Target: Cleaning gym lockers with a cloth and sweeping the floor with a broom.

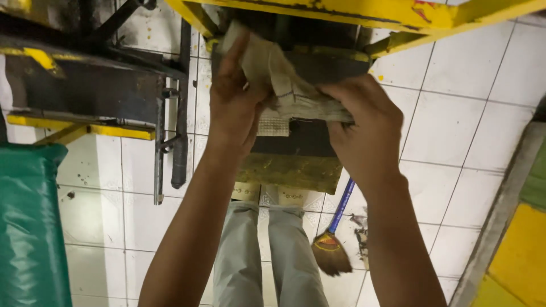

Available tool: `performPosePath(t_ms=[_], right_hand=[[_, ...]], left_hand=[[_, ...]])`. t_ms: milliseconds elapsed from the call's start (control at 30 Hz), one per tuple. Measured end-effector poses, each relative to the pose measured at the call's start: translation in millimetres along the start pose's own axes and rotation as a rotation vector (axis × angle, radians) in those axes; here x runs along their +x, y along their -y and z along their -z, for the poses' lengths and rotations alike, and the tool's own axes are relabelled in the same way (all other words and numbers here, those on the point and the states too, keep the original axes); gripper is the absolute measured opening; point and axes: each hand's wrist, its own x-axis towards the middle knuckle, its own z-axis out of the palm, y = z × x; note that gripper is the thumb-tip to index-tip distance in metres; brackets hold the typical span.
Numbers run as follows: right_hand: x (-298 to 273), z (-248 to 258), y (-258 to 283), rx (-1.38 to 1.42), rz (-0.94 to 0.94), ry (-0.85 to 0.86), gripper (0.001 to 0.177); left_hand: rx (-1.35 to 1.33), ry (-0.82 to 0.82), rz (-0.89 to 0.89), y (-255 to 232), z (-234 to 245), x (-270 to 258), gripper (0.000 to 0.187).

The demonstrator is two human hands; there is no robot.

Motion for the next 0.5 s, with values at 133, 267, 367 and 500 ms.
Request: performPosePath(t_ms=[133, 267, 367, 500], right_hand=[[-11.7, -32.9, 3.1, -0.009, 0.039, -0.048, 0.045], [-43.7, -98.8, -25.1, -0.016, 0.100, 0.082, 0.044], [-84.7, -154.1, -55.7, 0.018, 0.067, 0.194, 0.044], [-114.3, -199.1, -88.1, 0.065, 0.045, 0.309, 0.036]], left_hand=[[-0.073, 0.052, -0.071, -6.7, 21.5, -3.6, 0.073], [0.083, -0.189, 0.049, 57.4, 101.7, -8.6, 0.051], [0.300, -0.420, 0.196, 120.7, 162.5, -35.0, 0.038], [0.354, -0.535, 0.334, 151.3, 204.7, -61.7, 0.044]])
